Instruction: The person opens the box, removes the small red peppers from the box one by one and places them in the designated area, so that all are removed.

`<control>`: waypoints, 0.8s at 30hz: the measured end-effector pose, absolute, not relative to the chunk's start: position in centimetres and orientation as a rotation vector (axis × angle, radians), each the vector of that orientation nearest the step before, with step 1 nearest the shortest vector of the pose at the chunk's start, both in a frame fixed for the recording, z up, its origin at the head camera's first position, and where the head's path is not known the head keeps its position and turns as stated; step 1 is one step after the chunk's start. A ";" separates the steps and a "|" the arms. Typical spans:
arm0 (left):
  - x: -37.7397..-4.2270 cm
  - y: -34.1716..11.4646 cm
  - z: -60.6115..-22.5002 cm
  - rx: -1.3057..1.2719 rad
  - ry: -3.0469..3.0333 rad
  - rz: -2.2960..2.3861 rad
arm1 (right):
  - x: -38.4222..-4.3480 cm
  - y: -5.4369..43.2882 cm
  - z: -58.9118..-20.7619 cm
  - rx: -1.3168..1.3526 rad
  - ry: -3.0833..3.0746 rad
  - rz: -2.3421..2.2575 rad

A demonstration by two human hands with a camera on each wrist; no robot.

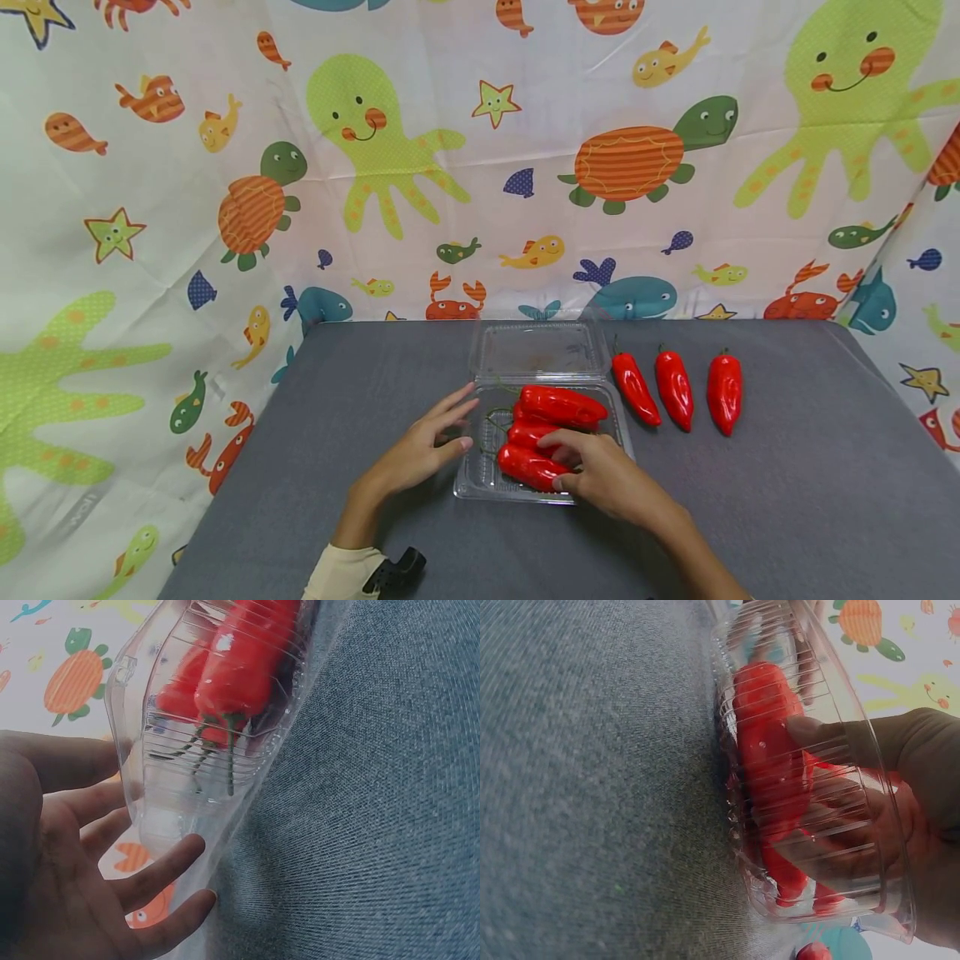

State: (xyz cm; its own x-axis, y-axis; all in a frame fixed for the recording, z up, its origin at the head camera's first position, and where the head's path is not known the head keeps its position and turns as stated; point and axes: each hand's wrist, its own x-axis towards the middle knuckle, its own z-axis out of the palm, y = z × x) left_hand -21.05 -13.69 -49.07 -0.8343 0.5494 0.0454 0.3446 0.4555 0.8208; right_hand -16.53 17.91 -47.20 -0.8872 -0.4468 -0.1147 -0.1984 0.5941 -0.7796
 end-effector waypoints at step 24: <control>-21.0 -13.6 -49.2 0.767 2.484 1.324 | -16.5 19.3 -45.4 -0.329 2.527 -1.368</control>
